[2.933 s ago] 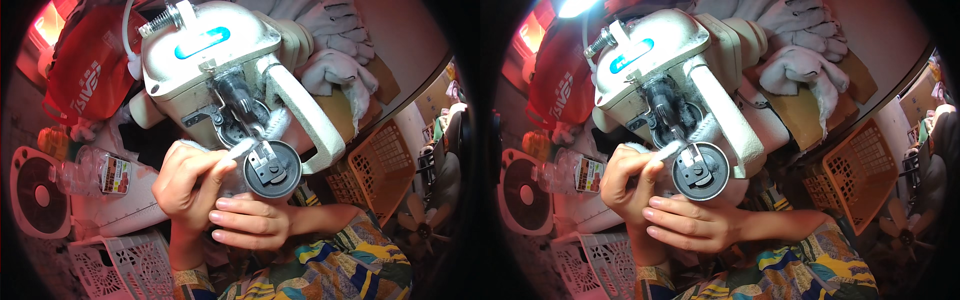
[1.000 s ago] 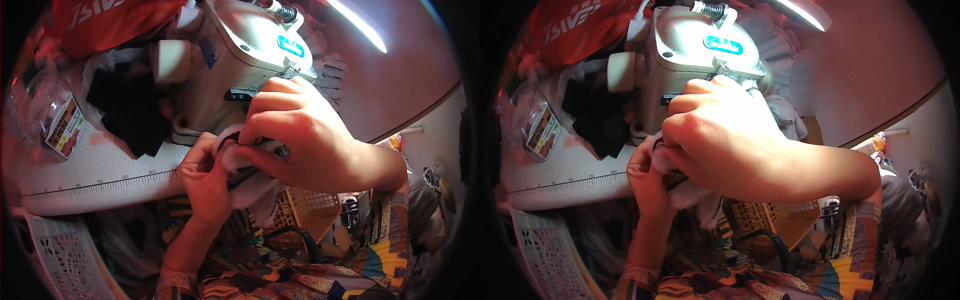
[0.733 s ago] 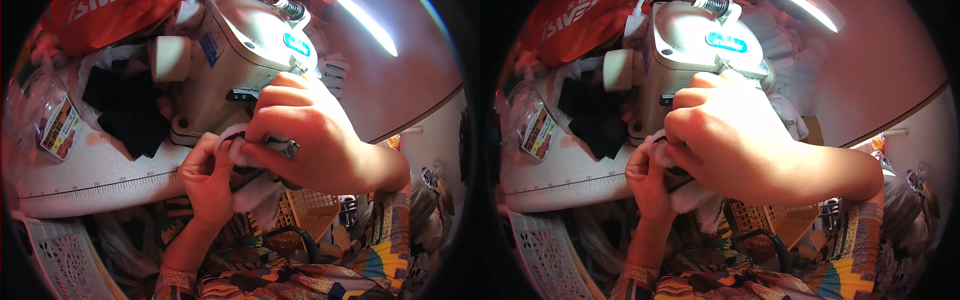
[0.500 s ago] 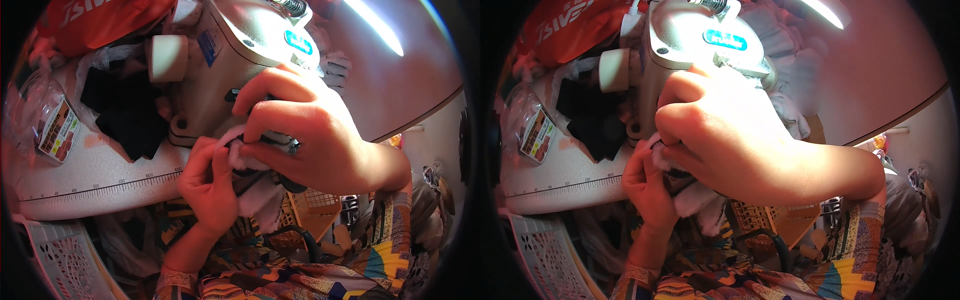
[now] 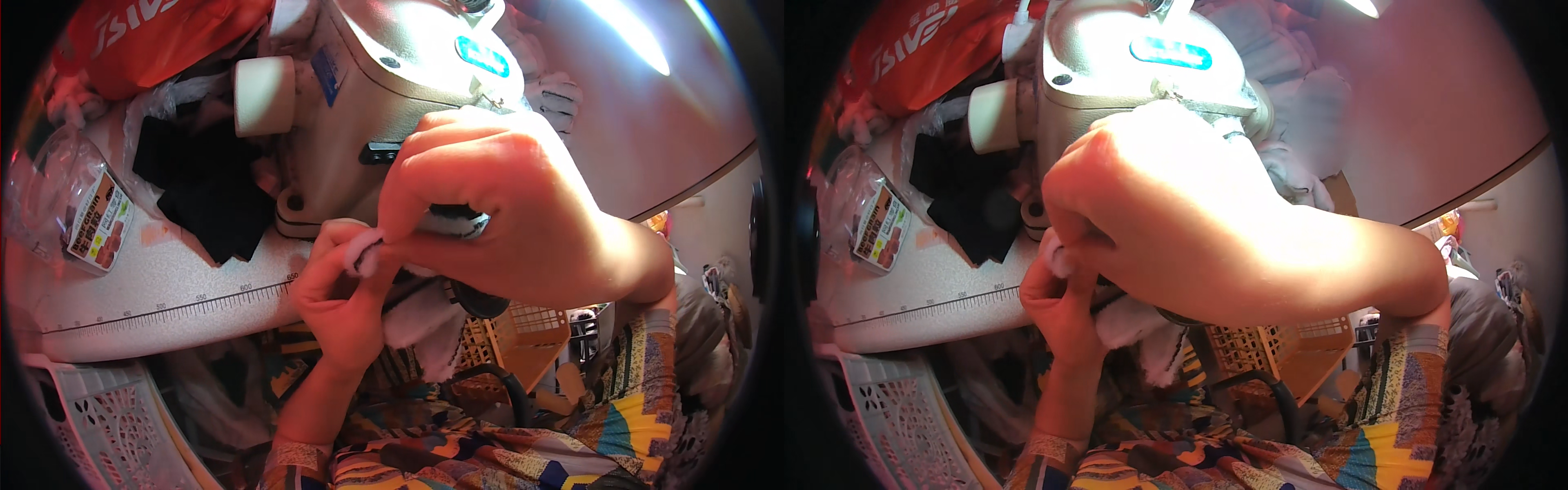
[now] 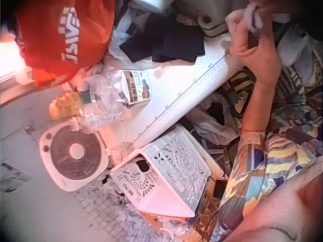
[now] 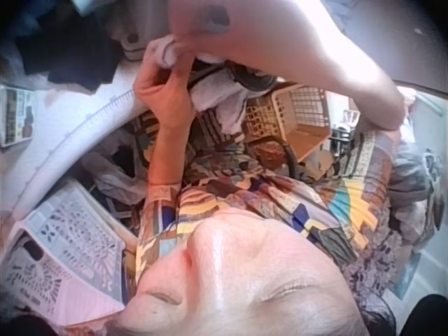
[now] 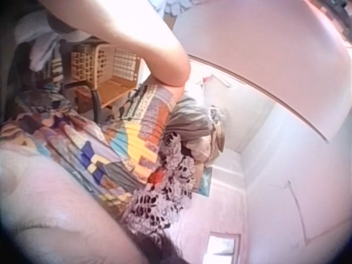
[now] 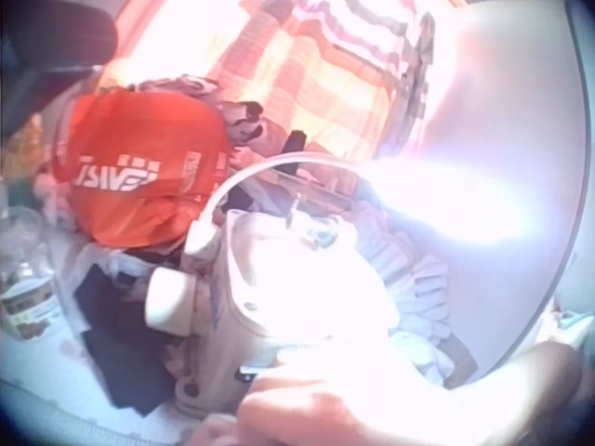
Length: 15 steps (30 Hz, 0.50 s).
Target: The recorder is using a specialized sewing machine to assemble and finish fabric gloves.
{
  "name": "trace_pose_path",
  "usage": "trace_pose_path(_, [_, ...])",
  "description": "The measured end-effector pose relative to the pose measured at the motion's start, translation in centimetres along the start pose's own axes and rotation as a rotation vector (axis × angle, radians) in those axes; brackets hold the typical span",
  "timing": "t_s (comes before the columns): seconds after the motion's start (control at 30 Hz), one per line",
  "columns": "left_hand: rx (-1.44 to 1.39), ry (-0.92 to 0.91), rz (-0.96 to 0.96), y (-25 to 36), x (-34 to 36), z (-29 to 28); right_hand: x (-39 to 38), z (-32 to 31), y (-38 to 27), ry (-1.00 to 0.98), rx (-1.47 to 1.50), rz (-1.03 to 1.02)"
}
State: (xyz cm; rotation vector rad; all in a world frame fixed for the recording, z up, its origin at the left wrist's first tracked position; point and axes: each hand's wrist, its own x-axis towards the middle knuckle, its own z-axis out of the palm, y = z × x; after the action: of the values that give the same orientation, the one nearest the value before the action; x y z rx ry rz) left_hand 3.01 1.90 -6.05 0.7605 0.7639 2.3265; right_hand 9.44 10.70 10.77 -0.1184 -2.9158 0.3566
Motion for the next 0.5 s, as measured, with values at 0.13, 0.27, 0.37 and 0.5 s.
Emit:
trace_pose_path(0.13, [-0.009,0.043,-0.079,-1.1,-0.6,-0.6,-0.8,0.2,0.0,0.263,0.204,-0.164])
trace_pose_path(0.27, [-0.217,0.062,-0.088,-0.2,-0.9,0.8,-2.4,-5.2,-1.1,0.119,0.200,-0.203])
trace_pose_path(0.37, [-0.250,0.074,-0.072,-0.9,-1.3,0.9,-5.4,-6.6,-1.0,0.176,0.268,-0.171])
trace_pose_path(0.5, [-0.176,0.113,-0.048,-2.1,-1.8,1.3,-9.0,-7.2,-0.3,0.342,0.307,-0.104])
